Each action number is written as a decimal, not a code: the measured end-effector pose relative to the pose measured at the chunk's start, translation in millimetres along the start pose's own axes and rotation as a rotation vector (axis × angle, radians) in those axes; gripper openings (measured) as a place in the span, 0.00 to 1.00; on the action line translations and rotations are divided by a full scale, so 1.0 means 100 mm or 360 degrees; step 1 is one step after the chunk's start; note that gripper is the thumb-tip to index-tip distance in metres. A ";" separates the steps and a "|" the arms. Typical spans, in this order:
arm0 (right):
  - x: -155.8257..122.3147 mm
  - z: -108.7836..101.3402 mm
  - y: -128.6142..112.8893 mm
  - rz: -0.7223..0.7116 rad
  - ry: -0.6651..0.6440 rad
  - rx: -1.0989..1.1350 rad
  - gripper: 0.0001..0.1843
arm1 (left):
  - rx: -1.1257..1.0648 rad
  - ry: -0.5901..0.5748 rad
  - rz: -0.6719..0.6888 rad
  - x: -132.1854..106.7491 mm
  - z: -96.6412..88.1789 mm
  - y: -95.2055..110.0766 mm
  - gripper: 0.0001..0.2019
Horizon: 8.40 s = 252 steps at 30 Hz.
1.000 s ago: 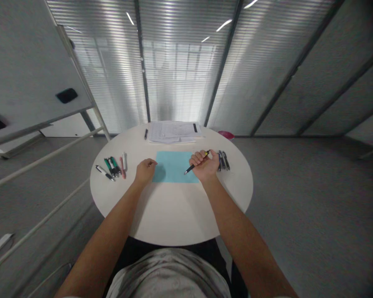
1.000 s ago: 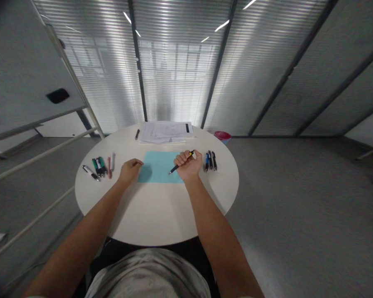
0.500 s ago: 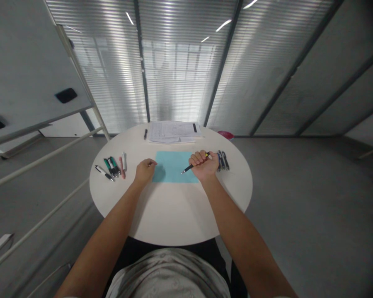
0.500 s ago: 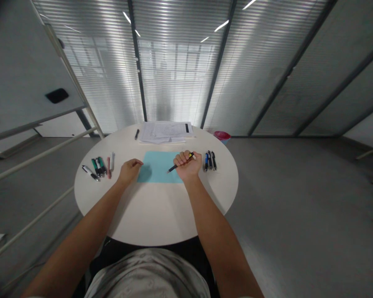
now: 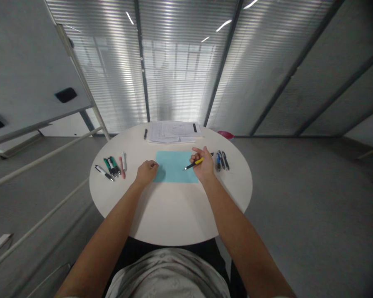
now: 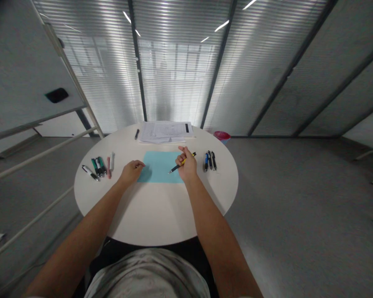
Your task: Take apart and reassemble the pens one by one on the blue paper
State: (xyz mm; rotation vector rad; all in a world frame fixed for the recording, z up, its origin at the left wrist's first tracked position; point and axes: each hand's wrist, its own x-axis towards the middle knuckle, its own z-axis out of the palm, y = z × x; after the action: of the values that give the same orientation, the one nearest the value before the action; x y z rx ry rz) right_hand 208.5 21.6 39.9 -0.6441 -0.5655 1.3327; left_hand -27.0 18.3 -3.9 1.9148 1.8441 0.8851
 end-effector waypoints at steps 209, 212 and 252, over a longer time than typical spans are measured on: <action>0.00 -0.28 0.26 -0.0542 -0.0681 -0.3008 0.15 | 0.0620 0.0515 -0.0595 -0.09 -0.29 -0.11 0.26; 0.00 -0.27 0.26 -0.0505 -0.0693 -0.3007 0.15 | 0.0665 0.0470 -0.0600 -0.07 -0.27 -0.14 0.23; 0.03 -0.33 0.25 -0.0535 -0.0721 -0.2998 0.15 | 0.0698 0.0550 -0.0879 0.07 -0.44 -0.43 0.21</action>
State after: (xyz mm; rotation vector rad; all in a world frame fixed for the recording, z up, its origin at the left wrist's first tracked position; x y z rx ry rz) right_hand 214.8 23.8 -1.4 -1.5957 -2.2253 0.2381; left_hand -88.3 22.1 3.4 1.3666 2.7742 0.6876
